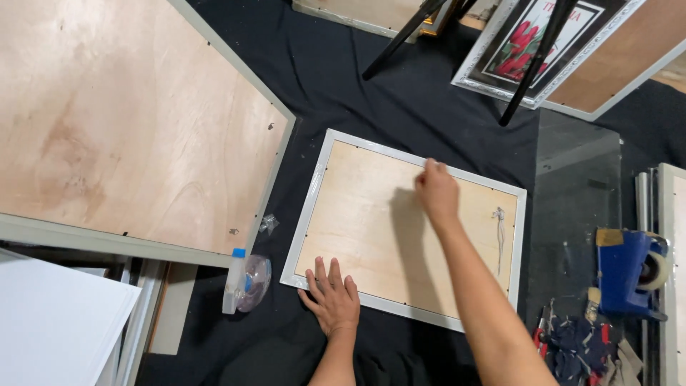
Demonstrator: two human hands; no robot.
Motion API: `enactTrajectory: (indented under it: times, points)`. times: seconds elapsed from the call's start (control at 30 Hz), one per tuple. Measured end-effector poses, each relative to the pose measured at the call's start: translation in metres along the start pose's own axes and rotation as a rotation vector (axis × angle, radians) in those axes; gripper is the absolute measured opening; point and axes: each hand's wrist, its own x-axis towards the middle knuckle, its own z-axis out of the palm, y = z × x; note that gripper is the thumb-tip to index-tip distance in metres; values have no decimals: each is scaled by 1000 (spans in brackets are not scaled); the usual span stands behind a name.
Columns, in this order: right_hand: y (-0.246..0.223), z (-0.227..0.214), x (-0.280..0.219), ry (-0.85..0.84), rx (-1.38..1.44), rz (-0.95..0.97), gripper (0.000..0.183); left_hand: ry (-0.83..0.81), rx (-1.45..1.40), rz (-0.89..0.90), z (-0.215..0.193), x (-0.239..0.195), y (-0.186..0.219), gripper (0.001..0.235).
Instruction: The person places a wooden backing board onto a picture frame and uses a brush to press down the edges of the frame. The person then uses a utility knife to trim excess material along the frame's perimeter.
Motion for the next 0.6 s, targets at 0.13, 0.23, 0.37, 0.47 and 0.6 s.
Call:
enactTrajectory:
  times: [0.13, 0.23, 0.37, 0.47, 0.6]
  points:
    - [-143, -9, 17, 78, 208, -135, 8, 38, 21, -6, 7, -1, 0, 51]
    - [-204, -54, 26, -168, 737, 7, 34, 29, 10, -11, 18, -5, -4, 52]
    - [-197, -62, 16, -321, 1071, 462, 19, 3, 38, -2, 14, -4, -4, 49]
    - [-139, -52, -9, -243, 1076, 521, 18, 4, -24, 1, 7, -3, 0, 49]
    - [-19, -62, -58, -49, 990, 599, 18, 7, -36, 4, 3, -1, -1, 51]
